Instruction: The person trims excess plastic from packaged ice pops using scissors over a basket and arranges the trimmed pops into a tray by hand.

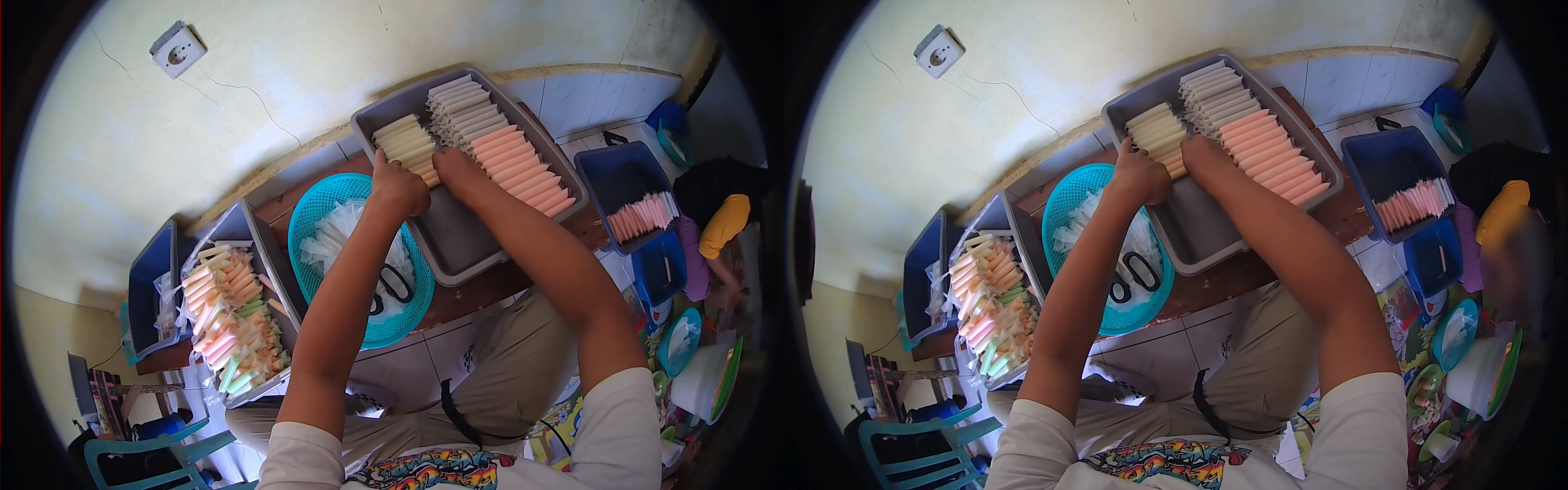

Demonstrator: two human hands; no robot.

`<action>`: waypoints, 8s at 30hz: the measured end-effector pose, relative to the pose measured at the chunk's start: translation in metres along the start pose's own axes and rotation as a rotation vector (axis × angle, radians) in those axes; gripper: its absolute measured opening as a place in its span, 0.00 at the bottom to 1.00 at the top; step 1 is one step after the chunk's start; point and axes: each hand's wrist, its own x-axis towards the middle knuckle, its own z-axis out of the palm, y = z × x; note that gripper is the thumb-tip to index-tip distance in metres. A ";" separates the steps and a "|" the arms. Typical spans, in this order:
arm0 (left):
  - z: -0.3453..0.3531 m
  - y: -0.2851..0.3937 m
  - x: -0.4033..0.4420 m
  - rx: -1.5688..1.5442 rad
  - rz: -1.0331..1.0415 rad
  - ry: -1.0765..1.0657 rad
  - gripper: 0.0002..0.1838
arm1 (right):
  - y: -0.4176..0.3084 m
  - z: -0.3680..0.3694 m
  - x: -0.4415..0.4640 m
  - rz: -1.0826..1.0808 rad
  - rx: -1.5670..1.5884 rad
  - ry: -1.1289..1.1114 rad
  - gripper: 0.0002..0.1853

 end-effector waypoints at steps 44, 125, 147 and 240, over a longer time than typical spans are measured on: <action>0.045 0.009 -0.097 -0.934 -0.117 1.207 0.11 | -0.073 -0.083 -0.060 -0.167 0.517 0.310 0.14; 0.218 -0.143 -0.299 -0.201 -0.445 0.517 0.11 | -0.386 0.087 -0.092 -0.133 0.098 -0.483 0.18; 0.188 -0.154 -0.317 -0.564 -0.509 1.081 0.08 | -0.357 0.042 -0.092 -0.468 0.229 -0.160 0.15; 0.010 -0.019 0.008 -0.192 -0.115 0.235 0.21 | -0.008 -0.001 0.016 0.064 -0.046 0.045 0.14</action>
